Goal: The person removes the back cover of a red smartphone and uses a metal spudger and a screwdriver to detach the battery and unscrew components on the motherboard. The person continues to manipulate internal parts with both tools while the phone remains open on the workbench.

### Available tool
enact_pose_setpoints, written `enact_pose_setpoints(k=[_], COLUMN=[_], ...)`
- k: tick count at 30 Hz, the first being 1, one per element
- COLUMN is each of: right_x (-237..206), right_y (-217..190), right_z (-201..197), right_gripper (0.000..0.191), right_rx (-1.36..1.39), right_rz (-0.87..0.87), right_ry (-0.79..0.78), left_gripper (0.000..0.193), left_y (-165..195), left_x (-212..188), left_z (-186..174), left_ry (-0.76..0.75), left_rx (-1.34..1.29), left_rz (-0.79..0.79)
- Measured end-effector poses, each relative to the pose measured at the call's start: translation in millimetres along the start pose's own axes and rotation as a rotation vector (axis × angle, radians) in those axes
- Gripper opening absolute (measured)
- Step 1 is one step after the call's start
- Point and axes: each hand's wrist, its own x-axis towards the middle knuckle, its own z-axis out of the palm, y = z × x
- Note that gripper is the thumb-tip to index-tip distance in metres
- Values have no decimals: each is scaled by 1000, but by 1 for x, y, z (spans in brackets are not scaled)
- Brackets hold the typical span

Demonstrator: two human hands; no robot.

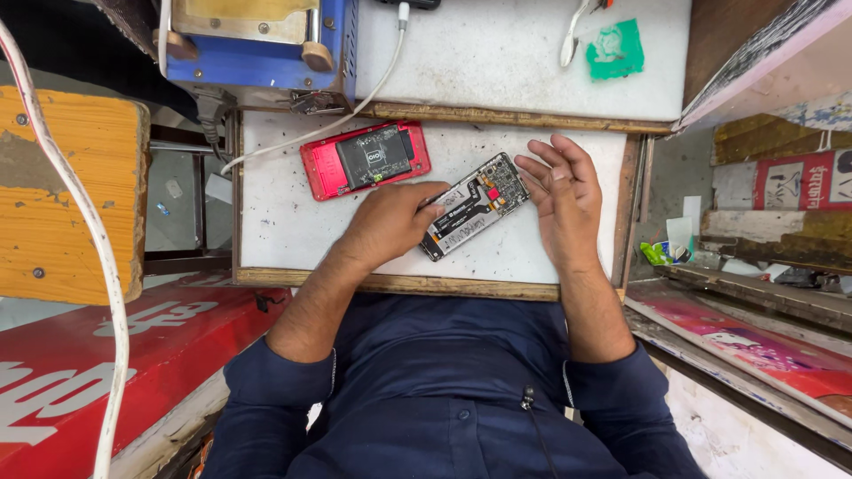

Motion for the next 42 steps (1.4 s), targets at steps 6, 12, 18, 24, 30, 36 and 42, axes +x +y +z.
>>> enact_pose_setpoints(k=[6, 12, 18, 24, 30, 36, 42], right_x=[-7, -11, -13, -12, -12, -21, -26], right_y=[4, 3, 6, 4, -6, -16, -18], right_z=[5, 3, 2, -2, 5, 15, 8], right_gripper=[20, 16, 17, 16, 15, 21, 22], right_rx=[-325, -479, -514, -626, -796, -986, -903], right_rz=[-157, -268, -291, -272, -235, -330, -292], right_ry=[37, 75, 72, 66, 14, -29, 75], left_gripper=[32, 23, 29, 52, 57, 48, 30], left_y=[-1, -21, -18, 12, 15, 7, -5], left_x=[-33, -60, -67, -63, -53, -43, -61], left_z=[-12, -23, -11, 20, 24, 8, -15], left_ry=[297, 413, 598, 372, 234, 159, 397], left_rx=[118, 398, 498, 336, 457, 416, 326], left_rz=[13, -33, 101, 245, 202, 296, 154])
